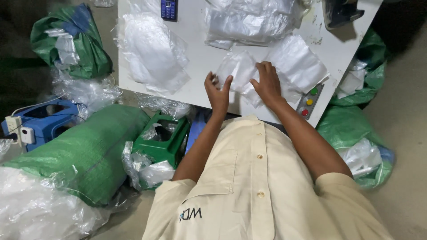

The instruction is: Folding and placing small plastic bags into a pouch or stack on a workbench

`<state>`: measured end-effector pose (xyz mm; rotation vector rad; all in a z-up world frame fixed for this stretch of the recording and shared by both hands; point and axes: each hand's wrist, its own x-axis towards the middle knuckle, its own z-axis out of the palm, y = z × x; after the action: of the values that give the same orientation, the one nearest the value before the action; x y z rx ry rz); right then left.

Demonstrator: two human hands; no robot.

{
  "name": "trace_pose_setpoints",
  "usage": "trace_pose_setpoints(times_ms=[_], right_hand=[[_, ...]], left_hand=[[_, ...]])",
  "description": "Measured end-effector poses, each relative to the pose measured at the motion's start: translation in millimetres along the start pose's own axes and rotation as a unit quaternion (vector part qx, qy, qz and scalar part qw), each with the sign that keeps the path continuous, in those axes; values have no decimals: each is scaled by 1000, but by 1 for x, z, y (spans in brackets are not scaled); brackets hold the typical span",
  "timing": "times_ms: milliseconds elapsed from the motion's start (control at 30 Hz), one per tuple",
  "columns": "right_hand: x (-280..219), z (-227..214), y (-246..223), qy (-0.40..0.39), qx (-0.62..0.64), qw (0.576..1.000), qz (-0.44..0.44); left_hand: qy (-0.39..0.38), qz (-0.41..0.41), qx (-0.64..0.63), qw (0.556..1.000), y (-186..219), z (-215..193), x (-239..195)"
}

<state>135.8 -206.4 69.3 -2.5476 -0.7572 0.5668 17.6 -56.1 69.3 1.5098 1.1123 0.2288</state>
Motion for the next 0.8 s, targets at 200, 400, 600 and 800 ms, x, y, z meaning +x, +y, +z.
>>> trace_pose_setpoints(times_ms=[200,400,600,800], right_hand=[[0,9,3,-41,40,998,31],[-9,5,4,-50,134,989,42],[-12,26,45,-90,265,958,58],[-31,-15,36,-20,298,951,78]], left_hand=[[-101,-247,-145,953,-67,31,-16],[-34,-217,-86,972,-14,50,-25],[-7,-193,-68,979,-6,66,-12],[-128,-118,-28,984,48,25,-24]])
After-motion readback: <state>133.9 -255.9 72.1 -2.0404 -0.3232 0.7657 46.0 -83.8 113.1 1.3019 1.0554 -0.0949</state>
